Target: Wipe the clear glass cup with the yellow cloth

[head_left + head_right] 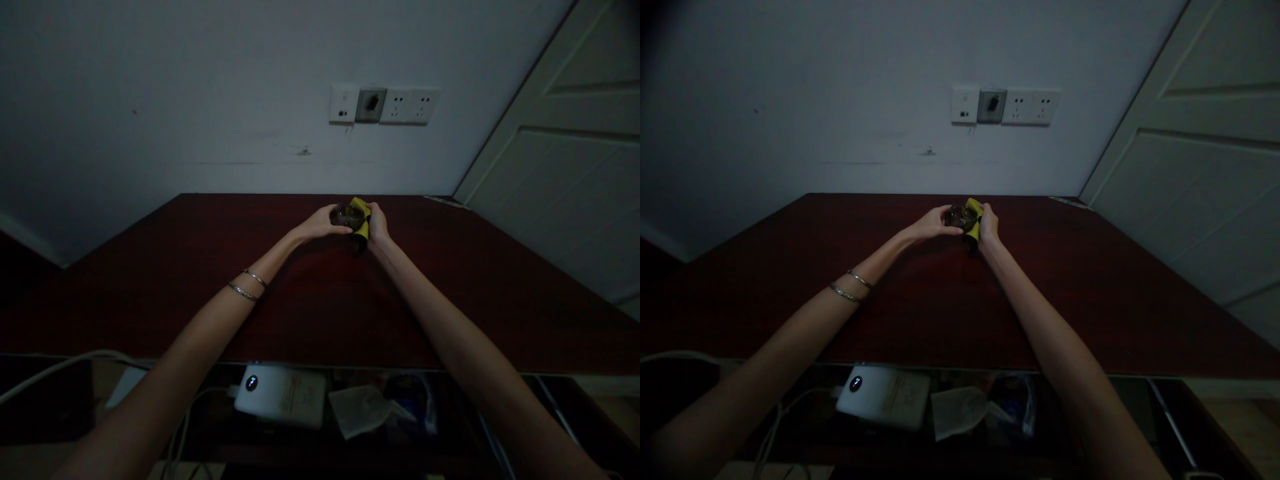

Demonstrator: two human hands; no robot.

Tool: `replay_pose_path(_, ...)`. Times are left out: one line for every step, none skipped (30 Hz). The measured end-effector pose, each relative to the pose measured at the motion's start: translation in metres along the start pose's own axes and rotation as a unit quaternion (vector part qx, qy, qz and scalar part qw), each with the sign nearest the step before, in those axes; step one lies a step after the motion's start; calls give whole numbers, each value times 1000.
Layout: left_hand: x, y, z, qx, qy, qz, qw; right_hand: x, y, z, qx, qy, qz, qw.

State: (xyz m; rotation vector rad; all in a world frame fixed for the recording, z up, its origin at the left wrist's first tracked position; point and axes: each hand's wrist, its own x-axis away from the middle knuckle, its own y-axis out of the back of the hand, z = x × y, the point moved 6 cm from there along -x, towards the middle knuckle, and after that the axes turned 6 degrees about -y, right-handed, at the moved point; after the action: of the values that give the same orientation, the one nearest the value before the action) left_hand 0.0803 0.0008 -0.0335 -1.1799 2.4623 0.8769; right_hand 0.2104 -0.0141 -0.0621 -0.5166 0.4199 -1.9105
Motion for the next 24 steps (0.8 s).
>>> replay_pose_path(0, 1, 0, 4, -2, 3, 1000, 2, -1, 0, -3, 8, -3, 1000)
replay_pose_path(-1, 2, 0, 9, -2, 4, 1000, 4, -3, 1, -7, 16, -6, 1000)
replay_pose_path(-1, 4, 1, 10, -1, 0, 1000, 6, -4, 1, -10, 26, -8, 1000)
replay_pose_path(-2, 6, 1, 4, 1, -11, 1000, 9, -5, 2, -14, 36, -11, 999)
replay_pose_path(-2, 9, 1, -6, 4, -26, 1000, 11, -7, 3, -17, 48, -14, 999)
replay_pose_path(-2, 11, 2, -17, 8, -44, 999, 14, -8, 4, -21, 59, -17, 998)
replay_pose_path(-2, 12, 2, -27, 11, -63, 998, 16, -8, 4, -24, 67, -20, 997)
replay_pose_path(-1, 13, 2, -34, 14, -82, 996, 17, -9, 4, -26, 73, -22, 997)
replay_pose_path(0, 12, 2, -38, 17, -99, 994, 18, -9, 4, -28, 75, -24, 997)
replay_pose_path(1, 11, 1, -39, 19, -114, 993, 18, -9, 3, -28, 73, -24, 997)
replay_pose_path(2, 10, 0, -38, 22, -127, 991, 18, -9, 2, -28, 67, -22, 997)
replay_pose_path(3, 8, -1, -35, 26, -135, 990, 17, -9, 0, -27, 60, -19, 998)
replay_pose_path(4, 6, -2, -30, 31, -139, 989, 15, -9, -1, -25, 52, -14, 998)
replay_pose_path(5, 4, -3, -24, 34, -138, 989, 13, -9, -2, -24, 44, -10, 999)
replay_pose_path(5, 2, -5, -18, 36, -132, 990, 11, -9, -2, -22, 37, -6, 999)
replay_pose_path(5, 0, -6, -11, 38, -120, 992, 8, -8, -2, -21, 32, -3, 999)
replay_pose_path(5, -2, -7, -4, 41, -104, 994, 6, -6, -2, -20, 28, -2, 999)
replay_pose_path(5, -4, -8, 7, 44, -84, 995, 4, -4, -1, -18, 24, -1, 1000)
replay_pose_path(4, -5, -8, 21, 49, -60, 997, 3, -2, 0, -16, 21, -1, 1000)
replay_pose_path(4, -7, -7, 38, 54, -37, 997, 1, 0, 0, -14, 18, -2, 1000)
replay_pose_path(4, -8, -6, 53, 58, -17, 997, 0, 2, 1, -12, 16, -3, 1000)
replay_pose_path(3, -8, -5, 64, 58, 0, 996, 0, 3, 1, -10, 13, -4, 1000)
replay_pose_path(3, -8, -3, 67, 56, 9, 996, -1, 4, 1, -8, 11, -5, 1000)
replay_pose_path(2, -7, -1, 63, 52, 10, 997, -1, 5, 1, -7, 10, -6, 1000)
